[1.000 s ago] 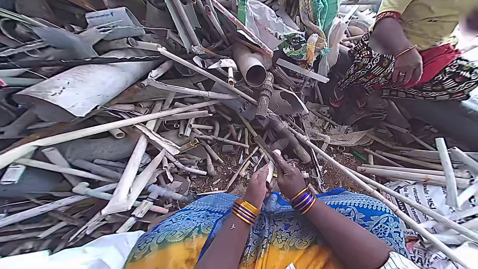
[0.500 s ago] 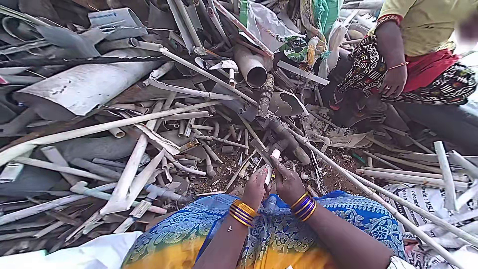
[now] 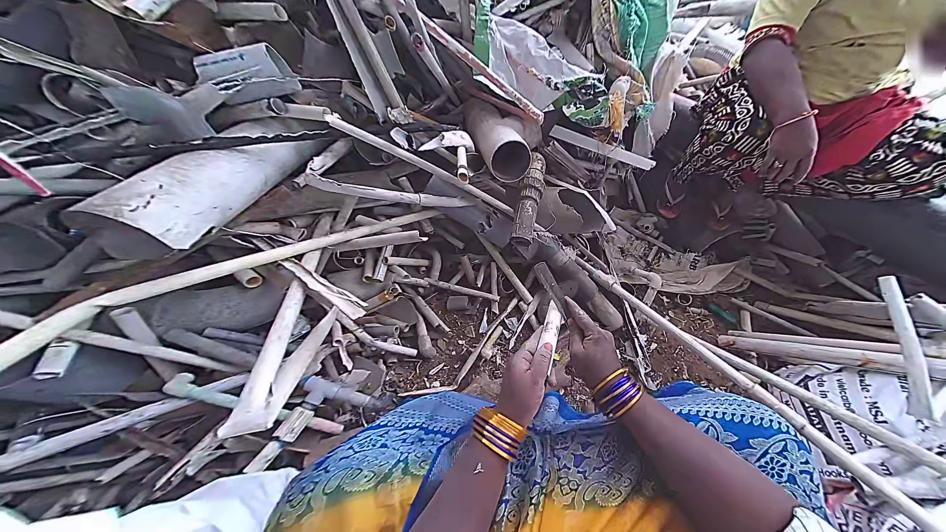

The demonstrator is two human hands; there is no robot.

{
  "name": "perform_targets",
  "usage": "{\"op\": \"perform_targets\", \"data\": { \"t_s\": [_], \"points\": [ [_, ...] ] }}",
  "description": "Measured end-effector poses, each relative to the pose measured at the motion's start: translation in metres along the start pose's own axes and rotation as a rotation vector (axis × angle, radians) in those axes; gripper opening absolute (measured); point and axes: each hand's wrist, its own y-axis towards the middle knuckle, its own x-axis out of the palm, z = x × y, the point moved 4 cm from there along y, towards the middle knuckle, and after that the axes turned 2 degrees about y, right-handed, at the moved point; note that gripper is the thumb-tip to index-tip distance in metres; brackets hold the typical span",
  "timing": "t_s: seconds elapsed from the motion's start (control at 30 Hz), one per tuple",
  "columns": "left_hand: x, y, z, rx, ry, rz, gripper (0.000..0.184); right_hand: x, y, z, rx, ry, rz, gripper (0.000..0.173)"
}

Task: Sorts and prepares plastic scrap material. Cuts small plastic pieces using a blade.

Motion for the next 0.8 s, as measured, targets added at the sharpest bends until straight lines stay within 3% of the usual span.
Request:
{"op": "perform_targets", "data": {
  "t_s": [0.13,0.27,0.33,0.43,0.57,0.73,0.8],
  "points": [
    [-0.009,0.007,0.0,0.081,0.452,0.089,0.046,0.008,-0.016,-0.009,-0.181,-0.05,0.024,0.045],
    [-0.006,0.004,0.001,0.139,0.577,0.089,0.046,0.0,0.006,0.006,0.061,-0.061,-0.078,0.046],
    [-0.004,0.002,0.003,0.147,0.641,0.085,0.047,-0.001,0.004,0.002,0.052,-0.087,-0.104,0.047],
    [-0.006,0.005,0.003,0.162,0.695,0.1,0.046,0.008,-0.011,-0.008,-0.095,-0.089,-0.066,0.046],
    [-0.002,0.001,0.004,0.135,0.712,0.022,0.049,0.001,0.006,0.003,0.072,-0.12,-0.103,0.046],
    [-0.008,0.005,0.003,0.126,0.67,0.056,0.047,0.013,-0.01,-0.008,-0.066,-0.07,-0.033,0.046],
    [-0.006,0.004,0.002,0.102,0.659,0.028,0.048,0.01,-0.003,-0.003,0.024,-0.067,-0.076,0.046]
  ]
}}
